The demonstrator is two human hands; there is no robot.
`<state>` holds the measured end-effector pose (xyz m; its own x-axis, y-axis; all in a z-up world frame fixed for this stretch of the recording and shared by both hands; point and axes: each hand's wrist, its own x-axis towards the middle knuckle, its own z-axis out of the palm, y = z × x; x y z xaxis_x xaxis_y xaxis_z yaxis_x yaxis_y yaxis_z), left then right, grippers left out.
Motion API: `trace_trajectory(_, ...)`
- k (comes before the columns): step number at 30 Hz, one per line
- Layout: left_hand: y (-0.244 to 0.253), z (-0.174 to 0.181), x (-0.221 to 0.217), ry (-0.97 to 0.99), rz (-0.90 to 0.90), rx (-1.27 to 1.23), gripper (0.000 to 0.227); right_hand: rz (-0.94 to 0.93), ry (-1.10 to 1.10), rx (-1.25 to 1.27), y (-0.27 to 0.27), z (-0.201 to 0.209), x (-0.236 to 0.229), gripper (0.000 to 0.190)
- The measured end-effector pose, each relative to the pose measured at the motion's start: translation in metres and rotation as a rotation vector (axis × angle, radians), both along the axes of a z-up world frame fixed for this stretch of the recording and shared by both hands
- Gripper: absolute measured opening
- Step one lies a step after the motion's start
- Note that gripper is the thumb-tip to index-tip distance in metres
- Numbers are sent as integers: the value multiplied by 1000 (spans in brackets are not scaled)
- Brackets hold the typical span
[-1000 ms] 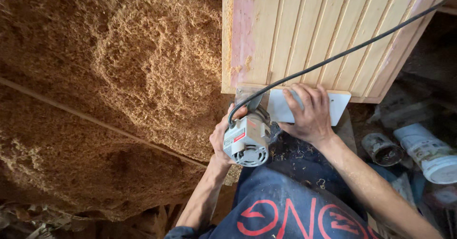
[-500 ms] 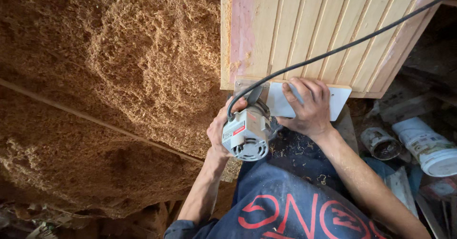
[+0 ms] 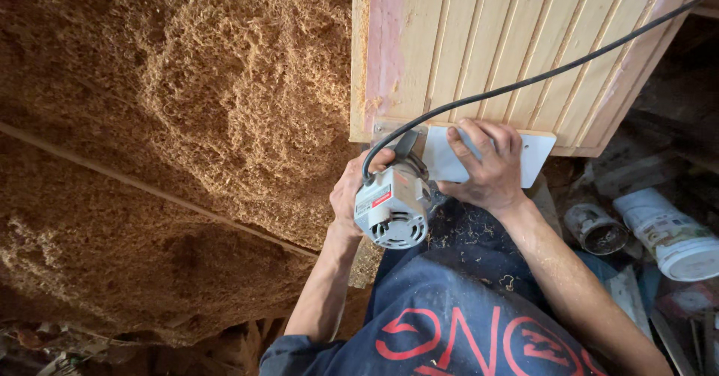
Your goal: The person uses a handheld electric router with a guide block to cut parallel grooves into a long wooden plank. They periodically stop to measure the groove spacing with a tape measure and mark the wood with a pencil before continuing the routing.
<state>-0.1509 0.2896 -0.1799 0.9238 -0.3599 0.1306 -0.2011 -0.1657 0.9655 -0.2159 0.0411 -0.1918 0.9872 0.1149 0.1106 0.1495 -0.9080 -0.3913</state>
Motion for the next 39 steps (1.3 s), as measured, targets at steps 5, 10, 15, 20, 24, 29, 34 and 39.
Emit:
trace_trajectory(5, -3, 2, 6, -31, 6, 20, 35, 5, 20, 15, -3, 0, 3, 81)
trace_trajectory(10, -7, 4, 13, -65, -2, 43, 33, 7, 22, 2, -6, 1, 7, 76)
trace_trajectory(15, -7, 3, 19, -80, -25, 13, 33, 4, 22, 11, -7, 1, 11, 83)
trace_trajectory(20, -7, 2, 21, -36, -33, 34, 35, 0, 22, 17, -9, 3, 14, 79)
trace_trajectory(24, -9, 4, 24, -12, -40, 45, 40, -3, 22, 19, -10, 4, 19, 78)
trace_trajectory(29, -10, -2, 25, -29, -36, 23, 42, -5, 3, 15, -11, 4, 22, 76)
trace_trajectory(34, -10, -6, 27, -62, -43, 27, 49, -12, 7, 6, -13, 6, 24, 75)
trace_trajectory(39, -13, 10, 27, -93, -51, -23, 94, 28, 25, 45, -14, 11, 17, 85)
